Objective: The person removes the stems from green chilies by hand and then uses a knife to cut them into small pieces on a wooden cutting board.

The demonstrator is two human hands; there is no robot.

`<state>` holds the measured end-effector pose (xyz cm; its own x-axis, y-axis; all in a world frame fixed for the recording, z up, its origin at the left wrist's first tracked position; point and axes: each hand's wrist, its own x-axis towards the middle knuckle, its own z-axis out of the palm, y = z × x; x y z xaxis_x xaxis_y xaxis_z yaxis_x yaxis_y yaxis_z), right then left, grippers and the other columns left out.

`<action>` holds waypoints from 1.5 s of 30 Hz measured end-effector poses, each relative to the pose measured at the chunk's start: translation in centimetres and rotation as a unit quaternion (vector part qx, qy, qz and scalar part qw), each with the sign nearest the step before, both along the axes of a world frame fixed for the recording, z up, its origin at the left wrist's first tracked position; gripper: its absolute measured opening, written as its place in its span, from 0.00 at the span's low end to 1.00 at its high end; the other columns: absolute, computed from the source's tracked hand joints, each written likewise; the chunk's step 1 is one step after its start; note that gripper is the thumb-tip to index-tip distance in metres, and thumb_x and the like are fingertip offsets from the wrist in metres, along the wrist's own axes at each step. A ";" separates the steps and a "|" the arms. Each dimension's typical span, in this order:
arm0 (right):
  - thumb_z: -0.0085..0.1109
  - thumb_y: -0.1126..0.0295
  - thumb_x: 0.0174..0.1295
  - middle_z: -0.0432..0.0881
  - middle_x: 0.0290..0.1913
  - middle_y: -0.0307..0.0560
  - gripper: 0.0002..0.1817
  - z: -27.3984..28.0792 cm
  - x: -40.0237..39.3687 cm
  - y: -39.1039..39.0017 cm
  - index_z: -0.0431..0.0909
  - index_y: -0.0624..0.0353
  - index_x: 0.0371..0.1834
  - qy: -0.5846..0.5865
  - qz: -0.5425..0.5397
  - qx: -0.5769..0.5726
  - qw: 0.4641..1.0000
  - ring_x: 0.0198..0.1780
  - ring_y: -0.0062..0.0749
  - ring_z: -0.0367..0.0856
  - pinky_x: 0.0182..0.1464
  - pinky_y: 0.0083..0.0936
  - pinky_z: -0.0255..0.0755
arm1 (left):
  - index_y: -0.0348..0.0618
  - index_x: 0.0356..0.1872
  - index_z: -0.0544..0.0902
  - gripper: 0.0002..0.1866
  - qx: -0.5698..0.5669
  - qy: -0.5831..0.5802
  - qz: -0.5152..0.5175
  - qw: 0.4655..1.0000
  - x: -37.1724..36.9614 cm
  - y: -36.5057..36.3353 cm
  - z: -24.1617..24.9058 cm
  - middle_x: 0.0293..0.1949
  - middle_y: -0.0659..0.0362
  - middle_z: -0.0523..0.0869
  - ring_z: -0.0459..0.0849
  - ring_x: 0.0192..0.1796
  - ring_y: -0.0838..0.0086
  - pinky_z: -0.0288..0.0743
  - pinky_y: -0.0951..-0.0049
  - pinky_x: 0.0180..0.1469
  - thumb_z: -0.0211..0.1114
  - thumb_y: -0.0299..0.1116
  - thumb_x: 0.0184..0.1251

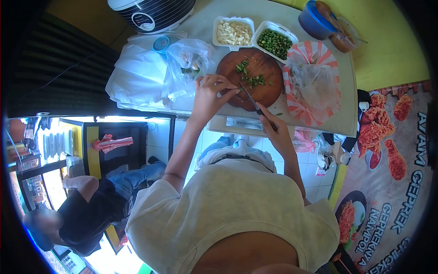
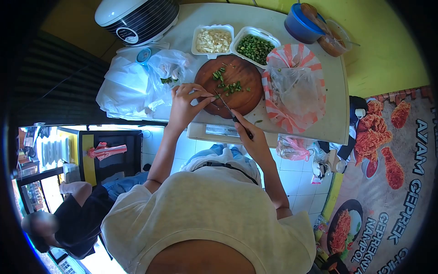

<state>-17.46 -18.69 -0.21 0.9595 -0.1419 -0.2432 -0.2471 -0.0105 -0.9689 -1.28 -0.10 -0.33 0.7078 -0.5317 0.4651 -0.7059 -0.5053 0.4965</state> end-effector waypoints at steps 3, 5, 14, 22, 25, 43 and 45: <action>0.52 0.66 0.76 0.66 0.28 0.29 0.23 0.5 0.0 0.0 0.71 0.51 0.73 0.005 -0.001 -0.015 1.000 0.29 0.13 0.57 0.30 0.15 0.56 | 0.56 0.33 0.92 0.06 -0.022 -0.003 0.015 1.000 -0.2 0.0 -0.6 0.40 0.68 0.85 0.80 0.50 0.71 0.63 0.60 0.59 0.77 0.39 0.54; 0.52 0.67 0.76 0.67 0.28 0.29 0.23 1.0 -0.1 -0.1 0.71 0.51 0.73 0.017 0.003 -0.015 1.000 0.29 0.14 0.57 0.30 0.15 0.55 | 0.57 0.33 0.93 0.06 -0.033 -0.004 0.019 0.999 -0.4 -0.1 -0.8 0.40 0.68 0.85 0.80 0.50 0.71 0.63 0.61 0.58 0.77 0.38 0.54; 0.53 0.67 0.76 0.67 0.29 0.33 0.23 1.4 1.1 -0.1 0.71 0.52 0.73 0.044 0.024 -0.072 0.996 0.29 0.15 0.57 0.31 0.17 0.57 | 0.58 0.35 0.93 0.07 -0.054 0.021 0.015 0.998 -0.4 -0.2 -1.0 0.40 0.68 0.84 0.79 0.49 0.70 0.63 0.62 0.59 0.78 0.35 0.54; 0.53 0.63 0.76 0.76 0.31 0.34 0.24 0.2 3.2 -1.2 0.71 0.54 0.73 -0.048 0.047 -0.080 0.995 0.27 0.14 0.64 0.31 0.18 0.62 | 0.59 0.35 0.93 0.07 -0.042 0.024 0.031 0.998 -1.1 -0.1 -1.0 0.42 0.68 0.84 0.79 0.50 0.70 0.62 0.62 0.59 0.78 0.37 0.54; 0.54 0.61 0.76 0.66 0.25 0.28 0.25 1.7 2.8 -1.7 0.70 0.50 0.74 0.015 0.007 0.011 1.000 0.25 0.11 0.60 0.28 0.15 0.56 | 0.58 0.34 0.93 0.07 -0.028 0.023 0.048 0.998 -0.8 -0.6 -0.7 0.42 0.68 0.84 0.79 0.51 0.70 0.62 0.61 0.59 0.78 0.38 0.54; 0.54 0.60 0.77 0.58 0.21 0.25 0.26 0.6 0.3 -2.5 0.68 0.50 0.76 -0.022 -0.084 0.038 0.996 0.21 0.10 0.57 0.23 0.14 0.50 | 0.61 0.40 0.92 0.08 0.069 -0.054 -0.062 0.994 6.0 -3.0 3.1 0.46 0.67 0.86 0.80 0.55 0.68 0.64 0.62 0.62 0.70 0.37 0.60; 0.53 0.60 0.77 0.58 0.21 0.26 0.26 0.4 0.3 -2.3 0.68 0.50 0.76 -0.023 -0.083 0.037 0.996 0.21 0.10 0.57 0.24 0.14 0.50 | 0.62 0.40 0.91 0.08 0.103 -0.076 -0.114 0.985 7.3 -3.3 3.3 0.49 0.69 0.85 0.78 0.59 0.70 0.62 0.61 0.66 0.69 0.36 0.61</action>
<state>-17.17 -20.99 0.17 0.9346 -0.2834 -0.2148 -0.1944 0.0986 -0.9760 5.99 -3.39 3.01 0.4884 -0.7636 0.4224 -0.8715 -0.4032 0.2790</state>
